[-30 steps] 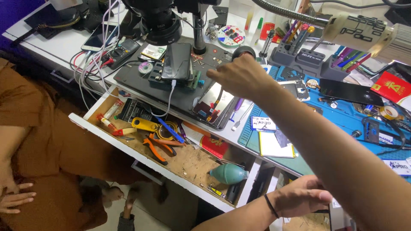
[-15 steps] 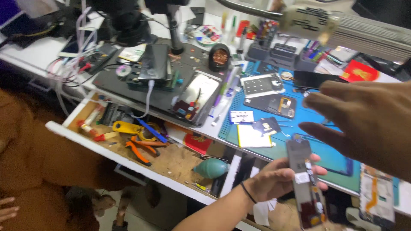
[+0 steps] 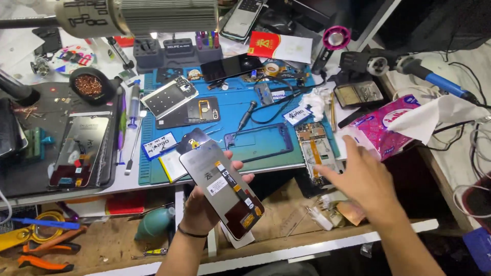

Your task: Repairing a mobile phone by cleaning the screen and preparing components for assembly

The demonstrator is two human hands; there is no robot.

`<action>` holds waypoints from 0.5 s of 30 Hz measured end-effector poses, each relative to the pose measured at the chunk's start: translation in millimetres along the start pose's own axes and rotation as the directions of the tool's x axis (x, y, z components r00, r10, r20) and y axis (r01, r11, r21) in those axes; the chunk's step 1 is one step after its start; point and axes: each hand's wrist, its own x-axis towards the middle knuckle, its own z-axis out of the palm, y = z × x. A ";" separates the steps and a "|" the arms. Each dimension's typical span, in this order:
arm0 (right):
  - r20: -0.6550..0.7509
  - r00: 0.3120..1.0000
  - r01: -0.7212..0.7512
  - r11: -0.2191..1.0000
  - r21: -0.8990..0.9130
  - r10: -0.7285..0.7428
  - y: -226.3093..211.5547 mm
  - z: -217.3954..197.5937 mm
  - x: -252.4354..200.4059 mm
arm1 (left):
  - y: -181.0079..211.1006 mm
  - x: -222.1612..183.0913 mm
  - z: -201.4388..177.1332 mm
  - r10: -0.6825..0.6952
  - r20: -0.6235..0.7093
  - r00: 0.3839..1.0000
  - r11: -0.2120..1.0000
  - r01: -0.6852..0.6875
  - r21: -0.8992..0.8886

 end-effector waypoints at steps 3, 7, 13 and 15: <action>0.008 0.998 0.059 0.998 -0.026 -0.059 -4.7 27.3 9.7 | -1.6 -1.4 -3.4 -0.024 -0.001 1.000 0.999 0.023 -0.034; 0.057 0.997 0.048 0.999 0.002 -0.048 -12.9 30.3 18.8 | -0.7 -0.2 0.8 -0.004 0.003 1.000 1.000 0.004 -0.030; 0.099 0.991 0.088 0.995 0.043 -0.092 -17.2 27.7 27.3 | -1.0 -1.4 -0.9 -0.006 -0.021 1.000 1.000 0.006 0.012; 0.132 0.989 0.068 0.997 0.025 -0.071 -18.3 25.1 29.8 | -1.8 -2.6 -2.9 -0.002 0.012 1.000 1.000 0.002 -0.018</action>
